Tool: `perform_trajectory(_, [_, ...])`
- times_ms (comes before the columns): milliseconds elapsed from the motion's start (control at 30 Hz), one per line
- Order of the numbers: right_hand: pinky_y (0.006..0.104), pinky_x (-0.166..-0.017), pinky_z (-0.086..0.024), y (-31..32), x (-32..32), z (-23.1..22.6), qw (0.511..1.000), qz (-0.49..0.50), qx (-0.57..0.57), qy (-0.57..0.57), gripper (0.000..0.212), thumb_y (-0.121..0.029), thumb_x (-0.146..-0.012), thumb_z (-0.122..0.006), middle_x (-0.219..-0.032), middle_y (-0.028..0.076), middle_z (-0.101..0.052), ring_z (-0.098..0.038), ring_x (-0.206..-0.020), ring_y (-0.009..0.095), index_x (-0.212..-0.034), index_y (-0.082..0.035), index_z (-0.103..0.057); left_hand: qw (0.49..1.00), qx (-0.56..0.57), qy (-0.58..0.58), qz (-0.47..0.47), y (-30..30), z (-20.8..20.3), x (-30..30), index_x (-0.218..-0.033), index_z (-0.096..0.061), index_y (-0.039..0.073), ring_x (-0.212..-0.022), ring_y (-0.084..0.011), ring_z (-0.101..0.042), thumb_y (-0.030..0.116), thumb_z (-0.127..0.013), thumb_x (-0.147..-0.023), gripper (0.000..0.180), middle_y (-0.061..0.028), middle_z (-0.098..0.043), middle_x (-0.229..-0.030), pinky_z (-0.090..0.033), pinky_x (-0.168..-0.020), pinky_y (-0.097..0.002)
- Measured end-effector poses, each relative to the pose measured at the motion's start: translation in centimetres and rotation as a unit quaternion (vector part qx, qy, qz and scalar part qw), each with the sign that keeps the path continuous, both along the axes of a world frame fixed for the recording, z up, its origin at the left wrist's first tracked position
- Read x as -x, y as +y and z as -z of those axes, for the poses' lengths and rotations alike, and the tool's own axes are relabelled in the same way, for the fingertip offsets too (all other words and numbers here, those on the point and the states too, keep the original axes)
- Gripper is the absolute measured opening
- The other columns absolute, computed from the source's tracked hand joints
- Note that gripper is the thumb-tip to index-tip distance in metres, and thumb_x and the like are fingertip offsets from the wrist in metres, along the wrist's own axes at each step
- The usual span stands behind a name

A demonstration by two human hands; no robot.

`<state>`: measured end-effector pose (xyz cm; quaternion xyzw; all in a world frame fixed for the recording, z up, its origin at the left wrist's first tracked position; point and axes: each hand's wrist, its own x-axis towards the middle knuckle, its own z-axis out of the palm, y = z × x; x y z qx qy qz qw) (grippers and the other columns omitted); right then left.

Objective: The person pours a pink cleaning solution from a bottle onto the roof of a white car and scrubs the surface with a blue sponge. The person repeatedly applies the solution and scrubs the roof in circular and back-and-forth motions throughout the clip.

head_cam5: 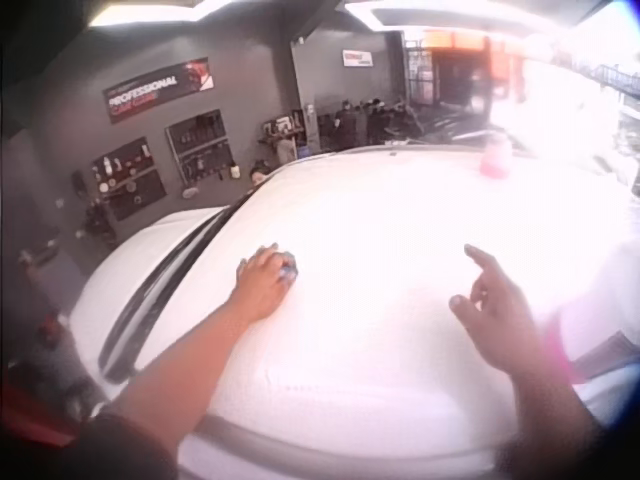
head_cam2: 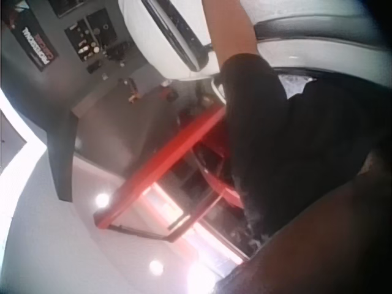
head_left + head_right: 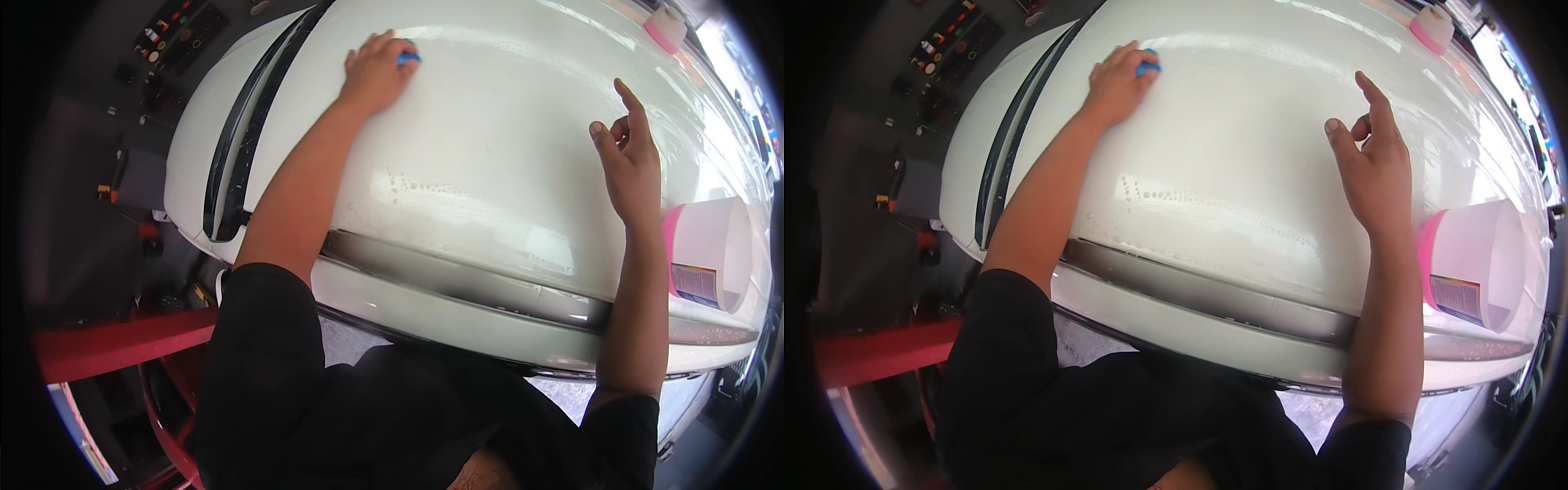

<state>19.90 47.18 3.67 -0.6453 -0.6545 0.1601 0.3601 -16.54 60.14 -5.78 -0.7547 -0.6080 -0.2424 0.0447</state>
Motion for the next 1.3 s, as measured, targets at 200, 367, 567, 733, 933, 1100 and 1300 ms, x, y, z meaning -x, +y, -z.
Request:
perform_trajectory(200, [0.0383, -0.074, -0.050, 0.0, -0.4, -0.1, 0.999, 0.018, -0.021, -0.024, 0.066, -0.027, -0.093, -0.070, -0.085, 0.005, -0.052, -0.056, -0.076, 0.020, -0.155, -0.017, -0.050, 0.991, 0.071, 0.042, 0.104, -0.6, 0.5, -6.9, -0.153, -0.053, 0.013, -0.157, -0.0338, -0.031, 0.055, -0.061, -0.100, 0.068, -0.0182, -0.038, -0.166, -0.019, -0.127, -0.0599])
perform_trajectory(367, [0.0389, -0.075, -0.051, -0.3, -0.3, -0.1, 0.999, 0.022, 0.001, -0.028, 0.067, -0.029, -0.094, -0.070, -0.086, 0.006, -0.054, -0.057, -0.077, 0.021, -0.156, -0.017, -0.049, 0.938, 0.077, 0.072, 0.331, -6.4, -2.3, -15.5, -0.154, -0.053, 0.024, -0.159, -0.0331, -0.027, 0.047, -0.054, -0.106, 0.053, -0.0082, -0.036, -0.169, -0.016, -0.128, -0.0612])
perform_trajectory(567, [0.0396, -0.080, -0.053, 0.3, -0.8, -0.1, 0.999, 0.031, -0.027, -0.020, 0.066, -0.031, -0.094, -0.070, -0.091, 0.007, -0.058, -0.061, -0.083, 0.022, -0.155, -0.017, -0.049, 0.986, 0.140, 0.088, 0.022, 6.1, -0.8, -5.8, -0.161, -0.044, 0.028, -0.161, -0.0327, -0.022, 0.044, -0.041, -0.112, 0.052, -0.0088, -0.029, -0.173, -0.011, -0.127, -0.0653])
perform_trajectory(733, [0.0398, -0.081, -0.053, 0.2, -1.4, 0.2, 0.998, 0.045, -0.027, -0.039, 0.066, -0.032, -0.094, -0.071, -0.092, 0.008, -0.058, -0.062, -0.085, 0.023, -0.155, -0.016, -0.049, 0.945, 0.151, 0.080, 0.279, -3.1, -1.8, -14.2, -0.152, -0.057, 0.031, -0.161, -0.0325, -0.021, 0.044, -0.047, -0.111, 0.045, -0.0045, -0.033, -0.171, -0.008, -0.128, -0.0635])
perform_trajectory(933, [0.0402, -0.081, -0.054, 0.0, -0.9, 0.2, 0.998, 0.043, -0.027, -0.028, 0.066, -0.031, -0.094, -0.071, -0.093, 0.009, -0.060, -0.062, -0.085, 0.023, -0.155, -0.016, -0.049, 0.982, 0.131, 0.125, 0.062, 4.1, -0.4, -8.1, -0.162, -0.042, 0.025, -0.161, -0.0360, -0.020, 0.040, -0.038, -0.112, 0.052, -0.0115, -0.028, -0.173, -0.012, -0.127, -0.0642])
perform_trajectory(1100, [0.0413, -0.085, -0.054, 0.4, -1.5, 0.0, 0.998, 0.039, -0.026, -0.031, 0.066, -0.030, -0.095, -0.069, -0.096, 0.010, -0.062, -0.065, -0.090, 0.025, -0.156, -0.016, -0.048, 0.900, 0.145, 0.093, 0.400, -7.9, -2.7, -16.7, -0.153, -0.055, 0.029, -0.160, -0.0341, -0.023, 0.039, -0.049, -0.110, 0.045, -0.0065, -0.036, -0.169, -0.008, -0.127, -0.0662])
perform_trajectory(1300, [0.0432, -0.089, -0.054, -0.2, -0.6, -0.5, 1.000, 0.019, -0.023, -0.008, 0.065, -0.030, -0.094, -0.069, -0.103, 0.012, -0.066, -0.068, -0.099, 0.029, -0.154, -0.014, -0.048, 0.990, 0.133, 0.055, 0.007, 6.9, -0.3, -3.9, -0.158, -0.049, 0.031, -0.160, -0.0357, -0.022, 0.038, -0.046, -0.110, 0.048, -0.0091, -0.032, -0.171, -0.011, -0.125, -0.0684])
